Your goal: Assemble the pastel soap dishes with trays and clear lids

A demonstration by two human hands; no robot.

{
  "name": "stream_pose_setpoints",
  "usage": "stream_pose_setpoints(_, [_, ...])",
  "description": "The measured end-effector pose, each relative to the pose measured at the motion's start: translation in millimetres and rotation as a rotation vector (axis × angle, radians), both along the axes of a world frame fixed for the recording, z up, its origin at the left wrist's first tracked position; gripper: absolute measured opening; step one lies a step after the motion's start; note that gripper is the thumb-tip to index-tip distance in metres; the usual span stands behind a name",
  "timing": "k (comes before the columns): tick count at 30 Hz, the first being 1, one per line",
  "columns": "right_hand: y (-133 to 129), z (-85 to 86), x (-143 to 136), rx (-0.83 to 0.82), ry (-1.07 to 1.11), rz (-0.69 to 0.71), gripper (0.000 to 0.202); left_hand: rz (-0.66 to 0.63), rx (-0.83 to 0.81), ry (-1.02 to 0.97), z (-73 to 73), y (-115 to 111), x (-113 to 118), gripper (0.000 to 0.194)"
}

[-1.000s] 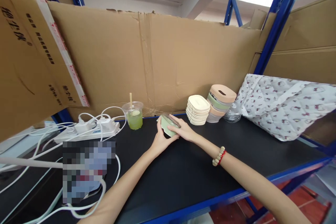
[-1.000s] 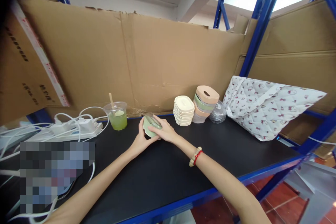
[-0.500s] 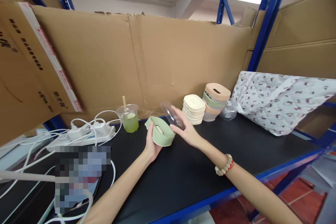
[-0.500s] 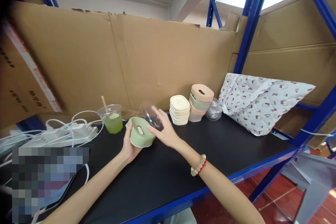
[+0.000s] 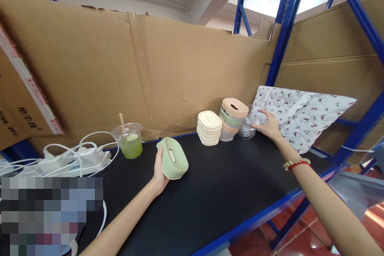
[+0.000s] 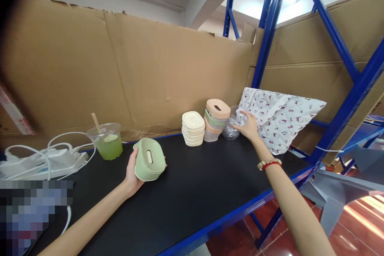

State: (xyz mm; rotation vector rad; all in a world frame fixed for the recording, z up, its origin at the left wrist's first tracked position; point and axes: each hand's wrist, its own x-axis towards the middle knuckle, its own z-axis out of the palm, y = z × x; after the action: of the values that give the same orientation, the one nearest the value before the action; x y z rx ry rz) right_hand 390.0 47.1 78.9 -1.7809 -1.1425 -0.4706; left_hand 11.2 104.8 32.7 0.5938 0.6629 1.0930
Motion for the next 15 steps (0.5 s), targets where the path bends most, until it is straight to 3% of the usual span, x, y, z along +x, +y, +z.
stream_pose_setpoints(2, [10.8, -6.0, 11.5, -0.135, -0.027, 0.087, 0.072, -0.015, 0.007, -0.004, -0.3, 0.3, -0.3, 0.048])
stream_pose_setpoints(8, [35.3, -10.0, 24.6, -0.247, -0.036, 0.120, 0.079, -0.020, -0.027, -0.001, 1.1, -0.2, -0.1, 0.050])
stream_pose_setpoints(15, [32.0, -8.0, 30.8, -0.315, -0.108, 0.127, 0.089, -0.043, -0.061, -0.018, 3.0, 0.8, 1.0, 0.049])
